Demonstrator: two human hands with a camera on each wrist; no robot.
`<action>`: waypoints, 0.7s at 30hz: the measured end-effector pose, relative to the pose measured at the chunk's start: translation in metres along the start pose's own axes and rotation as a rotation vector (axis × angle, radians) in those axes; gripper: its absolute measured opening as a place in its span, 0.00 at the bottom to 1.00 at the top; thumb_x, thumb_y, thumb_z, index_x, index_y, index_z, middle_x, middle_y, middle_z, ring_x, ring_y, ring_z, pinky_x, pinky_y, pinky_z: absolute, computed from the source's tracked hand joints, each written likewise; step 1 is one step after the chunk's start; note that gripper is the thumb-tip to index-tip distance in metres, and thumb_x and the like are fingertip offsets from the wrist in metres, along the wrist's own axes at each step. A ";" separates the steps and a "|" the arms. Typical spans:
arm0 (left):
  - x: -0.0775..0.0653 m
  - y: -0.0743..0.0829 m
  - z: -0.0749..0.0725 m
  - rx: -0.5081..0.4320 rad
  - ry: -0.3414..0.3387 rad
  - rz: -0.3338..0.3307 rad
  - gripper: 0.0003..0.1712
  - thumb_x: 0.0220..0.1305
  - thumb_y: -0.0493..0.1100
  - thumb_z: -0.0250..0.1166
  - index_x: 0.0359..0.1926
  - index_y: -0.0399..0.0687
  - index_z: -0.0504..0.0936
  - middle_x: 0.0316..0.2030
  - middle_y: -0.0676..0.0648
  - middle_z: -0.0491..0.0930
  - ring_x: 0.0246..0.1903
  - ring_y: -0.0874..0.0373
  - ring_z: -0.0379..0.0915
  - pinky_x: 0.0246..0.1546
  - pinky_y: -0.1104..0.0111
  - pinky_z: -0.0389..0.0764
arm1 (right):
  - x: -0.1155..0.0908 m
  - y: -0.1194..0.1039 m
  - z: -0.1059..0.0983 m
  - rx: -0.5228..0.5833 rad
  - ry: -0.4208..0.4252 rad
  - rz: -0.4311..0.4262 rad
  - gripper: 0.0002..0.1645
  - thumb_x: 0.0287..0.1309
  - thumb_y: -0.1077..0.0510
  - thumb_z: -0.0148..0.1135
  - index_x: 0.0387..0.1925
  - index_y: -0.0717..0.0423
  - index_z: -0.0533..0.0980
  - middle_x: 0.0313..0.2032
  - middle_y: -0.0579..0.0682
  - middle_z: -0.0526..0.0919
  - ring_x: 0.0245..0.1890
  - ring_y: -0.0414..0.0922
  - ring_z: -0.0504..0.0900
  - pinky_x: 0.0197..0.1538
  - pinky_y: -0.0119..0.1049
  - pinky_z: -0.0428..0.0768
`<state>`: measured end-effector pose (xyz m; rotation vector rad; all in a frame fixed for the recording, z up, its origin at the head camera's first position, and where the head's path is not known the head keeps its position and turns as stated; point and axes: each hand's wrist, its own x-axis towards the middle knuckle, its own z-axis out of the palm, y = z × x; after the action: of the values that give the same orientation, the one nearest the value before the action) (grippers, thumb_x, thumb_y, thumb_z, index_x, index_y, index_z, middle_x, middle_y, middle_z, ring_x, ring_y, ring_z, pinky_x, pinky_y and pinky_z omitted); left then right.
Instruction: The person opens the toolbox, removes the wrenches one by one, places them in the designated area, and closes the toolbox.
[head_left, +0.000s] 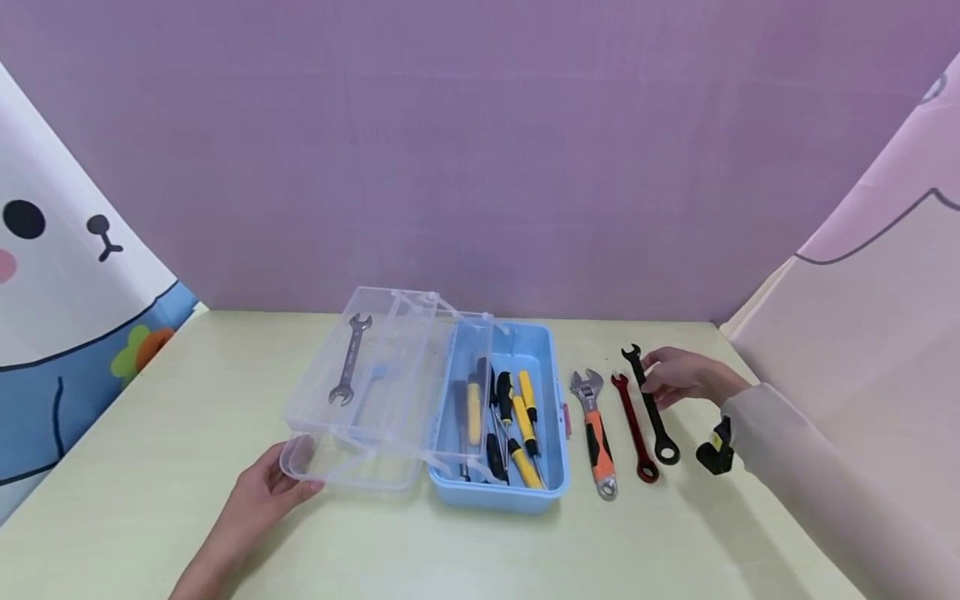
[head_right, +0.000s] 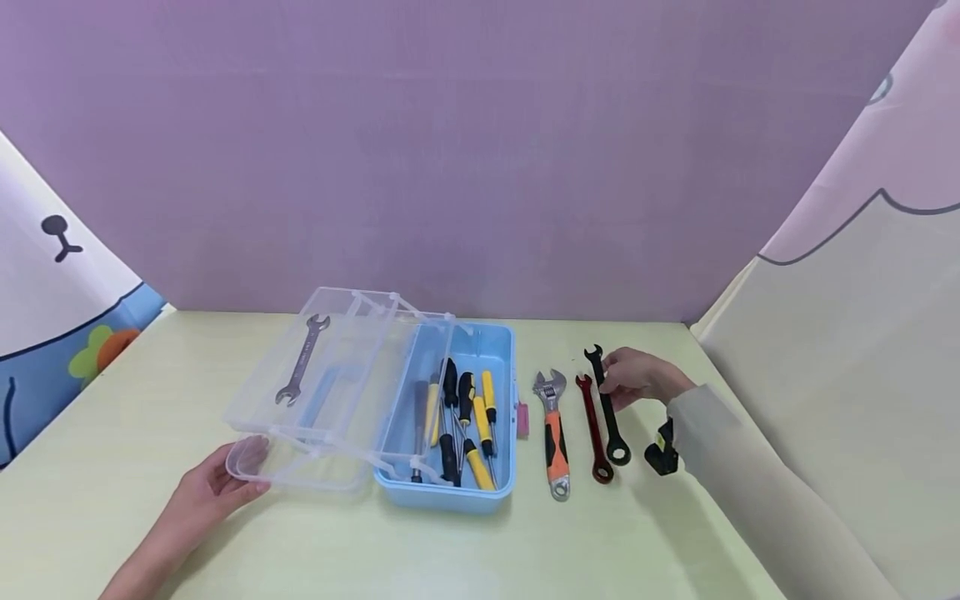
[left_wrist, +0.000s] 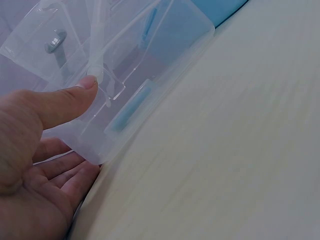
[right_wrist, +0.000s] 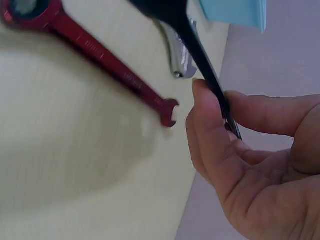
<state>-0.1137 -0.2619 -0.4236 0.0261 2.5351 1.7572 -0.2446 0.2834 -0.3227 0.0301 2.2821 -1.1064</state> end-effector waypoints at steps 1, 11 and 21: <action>0.000 0.000 0.000 0.002 0.001 -0.001 0.39 0.59 0.39 0.68 0.65 0.29 0.59 0.63 0.24 0.62 0.47 0.81 0.68 0.45 0.82 0.78 | -0.001 0.003 0.000 0.000 0.000 0.000 0.27 0.57 0.69 0.52 0.56 0.74 0.54 0.24 0.47 0.72 0.25 0.40 0.74 0.34 0.34 0.83; -0.002 -0.002 0.000 0.030 0.006 0.003 0.38 0.59 0.36 0.67 0.65 0.27 0.59 0.62 0.23 0.63 0.50 0.74 0.71 0.44 0.83 0.77 | -0.001 0.027 -0.003 0.014 0.019 0.013 0.24 0.57 0.69 0.52 0.53 0.73 0.56 0.24 0.48 0.72 0.25 0.41 0.75 0.34 0.36 0.84; -0.002 0.000 0.001 -0.026 -0.001 0.033 0.37 0.59 0.37 0.67 0.64 0.27 0.59 0.62 0.22 0.63 0.46 0.82 0.68 0.44 0.82 0.78 | 0.002 0.045 -0.002 -0.010 0.051 0.026 0.25 0.54 0.70 0.53 0.53 0.73 0.57 0.22 0.49 0.72 0.25 0.42 0.75 0.33 0.37 0.84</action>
<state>-0.1116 -0.2612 -0.4243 0.0682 2.5247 1.8017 -0.2350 0.3145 -0.3545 0.0837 2.3257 -1.0922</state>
